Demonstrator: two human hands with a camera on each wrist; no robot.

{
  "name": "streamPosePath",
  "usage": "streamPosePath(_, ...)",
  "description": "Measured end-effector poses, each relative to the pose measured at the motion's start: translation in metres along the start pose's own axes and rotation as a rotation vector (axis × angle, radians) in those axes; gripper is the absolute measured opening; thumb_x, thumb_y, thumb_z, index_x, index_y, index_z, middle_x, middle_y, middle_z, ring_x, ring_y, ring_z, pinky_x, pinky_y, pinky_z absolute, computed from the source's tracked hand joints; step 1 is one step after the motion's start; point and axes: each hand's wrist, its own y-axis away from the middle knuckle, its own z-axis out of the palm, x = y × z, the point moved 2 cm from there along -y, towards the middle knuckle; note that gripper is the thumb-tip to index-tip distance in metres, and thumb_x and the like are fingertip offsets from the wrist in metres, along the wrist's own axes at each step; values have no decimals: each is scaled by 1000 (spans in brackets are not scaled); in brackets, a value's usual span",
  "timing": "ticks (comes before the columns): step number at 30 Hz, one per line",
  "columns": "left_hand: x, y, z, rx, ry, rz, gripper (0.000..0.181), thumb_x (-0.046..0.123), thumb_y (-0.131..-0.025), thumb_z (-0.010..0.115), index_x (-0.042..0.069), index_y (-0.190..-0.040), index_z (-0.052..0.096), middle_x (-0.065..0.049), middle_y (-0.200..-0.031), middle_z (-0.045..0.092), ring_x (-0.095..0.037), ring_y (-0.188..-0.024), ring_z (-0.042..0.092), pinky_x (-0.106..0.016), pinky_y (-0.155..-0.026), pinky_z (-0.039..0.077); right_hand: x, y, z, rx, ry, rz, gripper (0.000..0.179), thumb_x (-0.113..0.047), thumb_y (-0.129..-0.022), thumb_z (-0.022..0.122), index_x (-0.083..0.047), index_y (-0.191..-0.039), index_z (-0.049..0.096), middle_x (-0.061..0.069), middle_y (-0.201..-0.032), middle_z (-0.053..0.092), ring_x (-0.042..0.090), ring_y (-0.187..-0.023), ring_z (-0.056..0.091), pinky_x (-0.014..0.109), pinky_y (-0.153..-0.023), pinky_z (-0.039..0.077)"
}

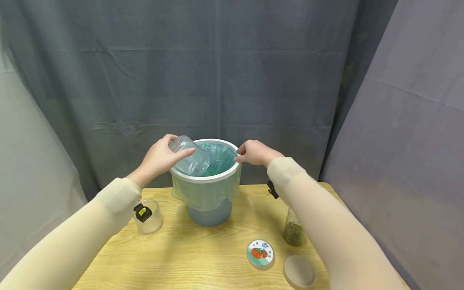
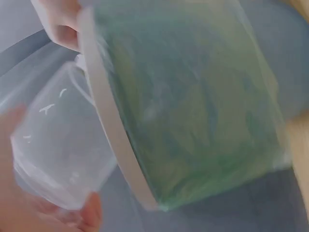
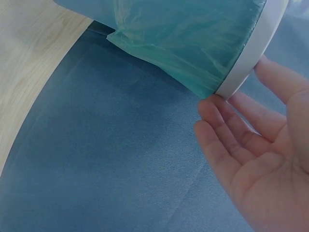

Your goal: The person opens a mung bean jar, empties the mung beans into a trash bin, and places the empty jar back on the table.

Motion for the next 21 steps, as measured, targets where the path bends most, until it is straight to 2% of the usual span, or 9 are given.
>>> streamPosePath(2,0,2,0,-20,15,-94,88,68,-84,70,5,-142,49,-18,-137,59,-34,-124,59,-50,-104,49,-1,0,0,1,1,-3,49,-26,-100,70,2,-139,62,19,-132,68,33,-121,66,49,-106,52)
streamPosePath(4,-1,2,0,-35,6,-127,90,68,-84,69,3,-143,47,-19,-137,59,-35,-124,59,-50,-104,48,-1,0,1,1,0,-3,48,-26,-100,70,2,-139,62,19,-132,68,33,-121,66,49,-106,52)
streamPosePath(15,2,-1,-7,52,59,-77,89,65,-85,71,7,-146,45,-18,-143,55,-34,-127,55,-51,-105,48,-1,0,1,7,-5,4,48,-26,-99,70,2,-138,62,19,-132,68,33,-120,66,49,-105,52)
streamPosePath(21,0,-1,-8,156,113,-59,86,63,-84,73,11,-148,45,-16,-147,52,-35,-132,53,-52,-109,45,1,-1,1,3,-16,11,48,-25,-100,70,2,-138,62,19,-132,68,32,-120,66,49,-106,52)
